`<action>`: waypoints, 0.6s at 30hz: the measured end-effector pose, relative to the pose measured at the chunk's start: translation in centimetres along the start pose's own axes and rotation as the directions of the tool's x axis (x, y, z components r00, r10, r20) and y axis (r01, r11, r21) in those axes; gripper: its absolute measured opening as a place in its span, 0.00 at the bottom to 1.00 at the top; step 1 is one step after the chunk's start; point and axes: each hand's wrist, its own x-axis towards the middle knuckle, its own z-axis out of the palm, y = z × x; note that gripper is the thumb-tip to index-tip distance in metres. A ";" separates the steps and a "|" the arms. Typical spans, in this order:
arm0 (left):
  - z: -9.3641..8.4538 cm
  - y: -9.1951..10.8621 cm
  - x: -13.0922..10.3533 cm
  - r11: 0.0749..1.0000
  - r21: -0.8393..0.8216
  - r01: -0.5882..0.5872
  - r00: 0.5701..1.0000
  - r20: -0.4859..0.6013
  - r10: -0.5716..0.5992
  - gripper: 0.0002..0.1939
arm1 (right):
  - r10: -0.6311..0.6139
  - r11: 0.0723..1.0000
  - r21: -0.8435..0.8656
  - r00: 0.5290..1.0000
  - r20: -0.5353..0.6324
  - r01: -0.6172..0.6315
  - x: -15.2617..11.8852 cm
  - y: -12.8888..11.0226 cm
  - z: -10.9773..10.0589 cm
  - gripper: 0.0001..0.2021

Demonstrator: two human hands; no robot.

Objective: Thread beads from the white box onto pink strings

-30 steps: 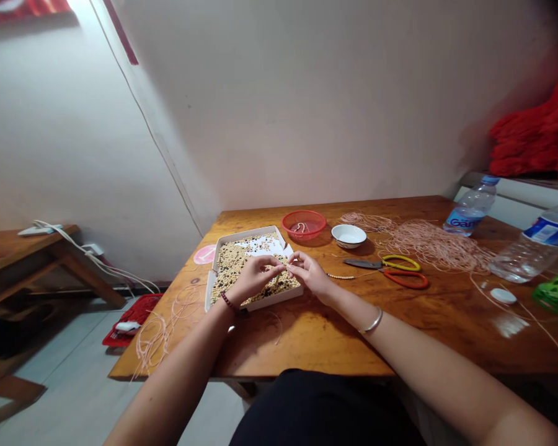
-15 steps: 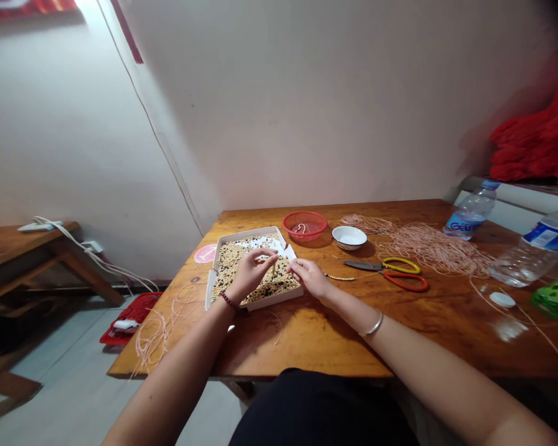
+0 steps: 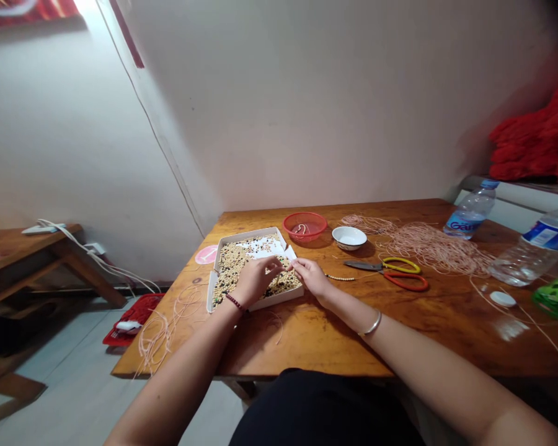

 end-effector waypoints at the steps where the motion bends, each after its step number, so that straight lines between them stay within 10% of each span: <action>1: 0.1 0.1 -0.1 1.000 -0.005 -0.010 1.000 0.005 0.010 0.12 | 0.004 1.000 -0.005 1.000 -0.008 -0.005 -0.1 -0.1 0.1 0.21; 18: -0.5 0.6 -0.4 0.996 -0.093 -0.009 0.995 0.103 0.019 0.07 | 0.149 0.986 0.083 0.988 -0.026 -0.147 -0.4 -0.8 0.1 0.18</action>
